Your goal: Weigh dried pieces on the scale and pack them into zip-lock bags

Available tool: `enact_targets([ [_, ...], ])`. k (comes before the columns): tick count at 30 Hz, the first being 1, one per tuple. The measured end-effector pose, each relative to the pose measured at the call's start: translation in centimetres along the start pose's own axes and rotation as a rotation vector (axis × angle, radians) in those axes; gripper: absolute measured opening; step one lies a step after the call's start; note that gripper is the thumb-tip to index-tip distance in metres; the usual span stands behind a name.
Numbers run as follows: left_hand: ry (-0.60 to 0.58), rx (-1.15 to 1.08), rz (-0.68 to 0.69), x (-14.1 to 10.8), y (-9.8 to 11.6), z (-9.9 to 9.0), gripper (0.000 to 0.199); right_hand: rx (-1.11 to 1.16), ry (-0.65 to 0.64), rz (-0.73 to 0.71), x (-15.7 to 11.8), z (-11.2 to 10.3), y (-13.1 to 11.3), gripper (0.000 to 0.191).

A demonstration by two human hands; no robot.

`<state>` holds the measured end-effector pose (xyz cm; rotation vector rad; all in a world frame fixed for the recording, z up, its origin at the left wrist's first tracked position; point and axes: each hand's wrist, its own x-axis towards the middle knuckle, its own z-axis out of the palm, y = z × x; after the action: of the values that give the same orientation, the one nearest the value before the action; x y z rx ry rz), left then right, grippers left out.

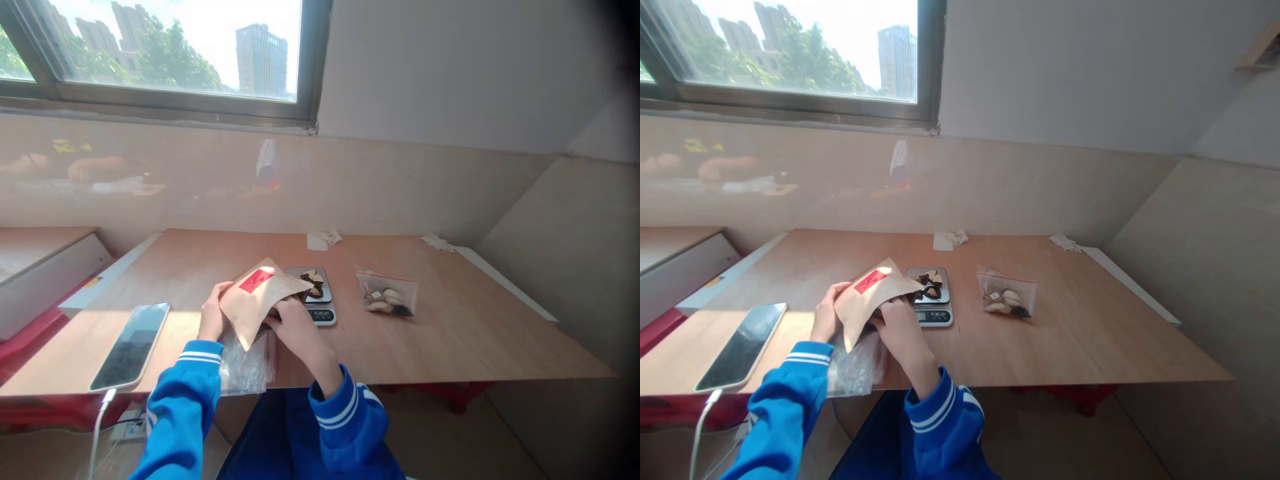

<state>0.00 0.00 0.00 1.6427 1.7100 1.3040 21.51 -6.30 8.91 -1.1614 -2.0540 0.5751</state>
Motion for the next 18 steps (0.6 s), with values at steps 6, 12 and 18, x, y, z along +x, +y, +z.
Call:
enact_targets([
  [6,-0.013,0.07,0.038,0.0,-0.3,-0.1,0.043,0.095,0.12,-0.068,-0.4,-1.4,-0.5,0.018],
  [12,-0.014,0.129,0.076,0.3,-1.6,0.1,0.057,0.14,0.331,-0.09,-0.4,-1.9,0.2,0.025],
  [18,-0.022,0.15,0.098,0.5,-2.2,0.1,0.059,0.181,0.36,-0.121,-0.4,-2.0,1.2,0.025],
])
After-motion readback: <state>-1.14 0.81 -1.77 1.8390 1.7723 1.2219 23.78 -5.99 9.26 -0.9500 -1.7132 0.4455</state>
